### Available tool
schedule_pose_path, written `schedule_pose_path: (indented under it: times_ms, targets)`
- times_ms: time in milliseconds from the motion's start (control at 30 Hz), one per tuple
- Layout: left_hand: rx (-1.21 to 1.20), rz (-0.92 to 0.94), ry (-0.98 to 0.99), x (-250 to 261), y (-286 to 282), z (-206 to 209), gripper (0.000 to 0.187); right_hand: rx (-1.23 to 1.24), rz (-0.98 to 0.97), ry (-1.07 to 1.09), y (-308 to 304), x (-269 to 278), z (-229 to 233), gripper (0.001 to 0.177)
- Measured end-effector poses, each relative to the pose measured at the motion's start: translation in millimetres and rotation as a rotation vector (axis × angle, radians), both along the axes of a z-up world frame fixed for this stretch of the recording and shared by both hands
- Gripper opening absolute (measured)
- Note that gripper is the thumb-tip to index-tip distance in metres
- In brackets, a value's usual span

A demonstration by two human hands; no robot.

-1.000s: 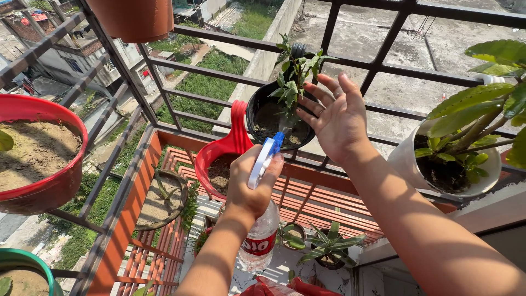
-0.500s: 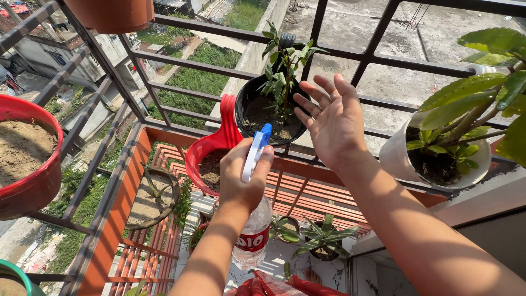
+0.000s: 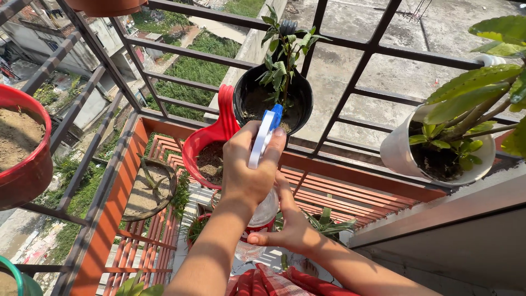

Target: The person uses a spray bottle to mist water onto several potted plants on a balcony. They move from one plant to the next, spraying the leaves and soil of each.

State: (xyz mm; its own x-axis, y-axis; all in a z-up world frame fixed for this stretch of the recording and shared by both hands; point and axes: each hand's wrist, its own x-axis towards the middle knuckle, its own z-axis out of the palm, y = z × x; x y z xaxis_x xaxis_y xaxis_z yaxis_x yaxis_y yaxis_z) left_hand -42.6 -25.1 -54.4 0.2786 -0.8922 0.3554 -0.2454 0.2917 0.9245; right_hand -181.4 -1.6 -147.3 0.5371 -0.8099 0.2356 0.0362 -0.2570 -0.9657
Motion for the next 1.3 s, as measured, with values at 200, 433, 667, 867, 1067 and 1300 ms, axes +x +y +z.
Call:
schedule_pose_path:
  times_ms: [200, 433, 667, 867, 1067, 1300]
  targets:
    - [0.197, -0.001, -0.012, -4.0, -17.3, 20.2, 0.031, 0.320, 0.058, -0.142, -0.4, 19.7, -9.4, 0.094]
    - [0.360, 0.076, -0.361, 11.1, -25.3, 19.5, 0.046, 0.540, 0.081, -0.173, 31.4, 37.0, 15.4, 0.080]
    - [0.383, 0.004, -0.294, 16.7, -21.8, 17.2, 0.047, 0.549, 0.081, -0.217, 32.3, 43.3, 23.5, 0.075]
    - [0.336, 0.056, -0.365, 8.6, -27.2, 12.8, 0.043, 0.557, 0.009, -0.181, 30.8, 40.4, 16.7, 0.076]
    - [0.275, 0.040, -0.231, 7.7, -26.3, 13.0, 0.042, 0.546, 0.023, -0.198, 20.5, 33.5, 5.7, 0.087]
    - [0.324, 0.068, -0.257, 3.4, -26.6, 17.3, 0.038, 0.569, 0.010, -0.146, 16.9, 29.2, 4.6, 0.090]
